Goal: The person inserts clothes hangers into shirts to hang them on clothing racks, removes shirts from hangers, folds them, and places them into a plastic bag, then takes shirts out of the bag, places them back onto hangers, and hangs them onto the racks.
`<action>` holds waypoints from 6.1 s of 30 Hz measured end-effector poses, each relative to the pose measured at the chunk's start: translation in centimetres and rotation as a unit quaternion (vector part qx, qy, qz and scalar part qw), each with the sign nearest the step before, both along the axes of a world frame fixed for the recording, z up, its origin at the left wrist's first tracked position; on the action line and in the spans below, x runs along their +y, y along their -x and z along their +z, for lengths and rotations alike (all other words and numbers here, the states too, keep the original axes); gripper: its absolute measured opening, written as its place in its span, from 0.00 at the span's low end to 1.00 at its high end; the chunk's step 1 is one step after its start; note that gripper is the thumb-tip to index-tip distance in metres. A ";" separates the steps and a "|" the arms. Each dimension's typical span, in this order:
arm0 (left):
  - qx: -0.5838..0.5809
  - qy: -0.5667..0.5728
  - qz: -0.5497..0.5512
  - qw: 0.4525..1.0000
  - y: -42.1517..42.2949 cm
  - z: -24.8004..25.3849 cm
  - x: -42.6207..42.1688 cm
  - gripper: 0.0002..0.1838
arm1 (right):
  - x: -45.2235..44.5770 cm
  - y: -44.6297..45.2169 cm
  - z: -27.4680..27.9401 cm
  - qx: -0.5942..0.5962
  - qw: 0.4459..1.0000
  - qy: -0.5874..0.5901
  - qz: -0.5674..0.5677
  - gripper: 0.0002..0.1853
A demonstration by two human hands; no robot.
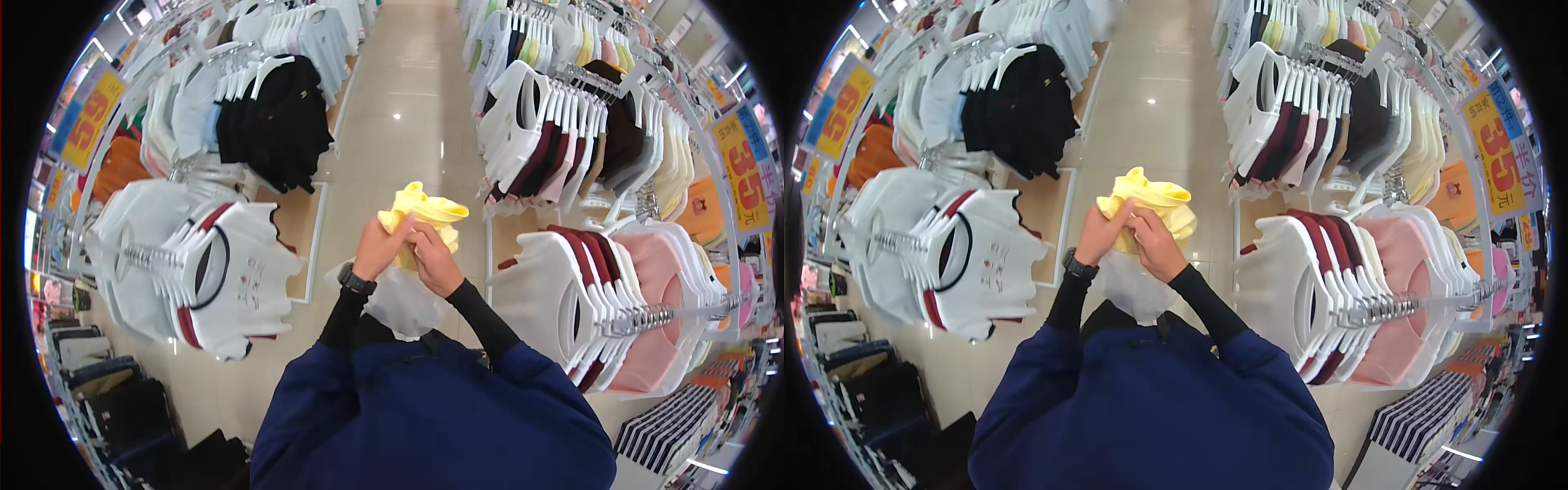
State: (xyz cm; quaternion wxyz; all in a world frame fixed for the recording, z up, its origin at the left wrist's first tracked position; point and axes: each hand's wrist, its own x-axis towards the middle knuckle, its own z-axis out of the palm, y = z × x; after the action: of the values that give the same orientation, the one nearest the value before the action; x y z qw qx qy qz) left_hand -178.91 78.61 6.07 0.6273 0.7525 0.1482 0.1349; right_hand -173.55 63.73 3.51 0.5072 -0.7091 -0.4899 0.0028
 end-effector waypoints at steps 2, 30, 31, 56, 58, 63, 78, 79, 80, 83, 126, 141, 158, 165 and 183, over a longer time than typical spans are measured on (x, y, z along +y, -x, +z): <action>-0.039 0.068 0.037 0.996 -2.8 -2.4 2.3 0.18 | 3.0 -2.4 -1.5 -0.004 1.000 -0.029 -0.003 0.17; -0.116 0.145 0.088 0.979 -43.3 3.5 36.8 0.17 | 17.0 -48.8 1.0 0.533 0.796 -0.278 -0.071 0.17; -0.116 0.135 0.083 0.981 -44.9 3.9 37.7 0.17 | 16.5 -51.2 1.1 0.490 0.839 -0.226 -0.067 0.16; -0.062 -0.419 0.208 0.882 -76.0 -2.7 49.6 0.32 | 37.8 -83.2 3.2 0.397 0.913 -0.091 -0.014 0.04; -0.070 -0.380 0.136 0.912 -79.0 -0.9 47.4 0.33 | 41.0 -84.7 3.1 0.374 0.925 -0.050 0.031 0.02; -0.070 -0.330 -0.101 0.936 -88.4 -2.0 47.7 0.18 | 45.2 -89.7 4.9 0.323 0.945 0.003 0.056 0.03; -0.040 -0.377 0.030 0.925 -118.3 0.2 57.0 0.08 | 50.5 -119.0 3.6 -0.051 0.958 0.018 -0.282 0.09; -0.057 -0.373 0.067 0.924 -120.1 1.1 57.7 0.08 | 51.0 -121.5 2.9 -0.069 0.956 0.027 -0.282 0.10; -0.072 -0.367 0.102 0.922 -121.7 1.9 58.5 0.08 | 51.4 -123.8 1.8 -0.087 0.955 0.038 -0.282 0.10; -0.146 -0.324 0.164 0.920 -126.2 4.1 61.8 0.08 | 52.1 -130.6 -0.6 -0.087 0.949 0.084 -0.292 0.11; -0.095 -0.128 -0.353 0.922 -192.9 0.5 69.7 0.07 | 61.8 -183.9 2.0 -0.107 0.727 0.103 -0.670 0.21; -0.084 -0.098 -0.536 0.835 -205.3 0.0 70.4 0.07 | 66.8 -189.7 1.5 0.029 0.632 0.100 -0.768 0.17; -0.195 -0.220 -0.599 0.744 -213.1 1.8 74.5 0.09 | 80.2 -176.1 3.2 0.158 0.431 -0.205 -0.865 0.16; -0.267 -0.304 -0.574 0.712 -214.9 7.5 74.4 0.08 | 84.9 -173.8 5.6 0.228 0.509 -0.088 -0.826 0.15; -0.362 -0.195 -0.600 0.686 -205.5 6.9 77.6 0.20 | 82.9 -184.8 3.0 0.119 0.568 -0.051 -0.813 0.21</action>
State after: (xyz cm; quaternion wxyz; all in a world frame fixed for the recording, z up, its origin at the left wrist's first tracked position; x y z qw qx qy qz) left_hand 26.55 156.25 12.96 0.4180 0.6789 -0.6033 0.0179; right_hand 11.29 146.64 6.52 0.3849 -0.7744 0.3585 -0.3516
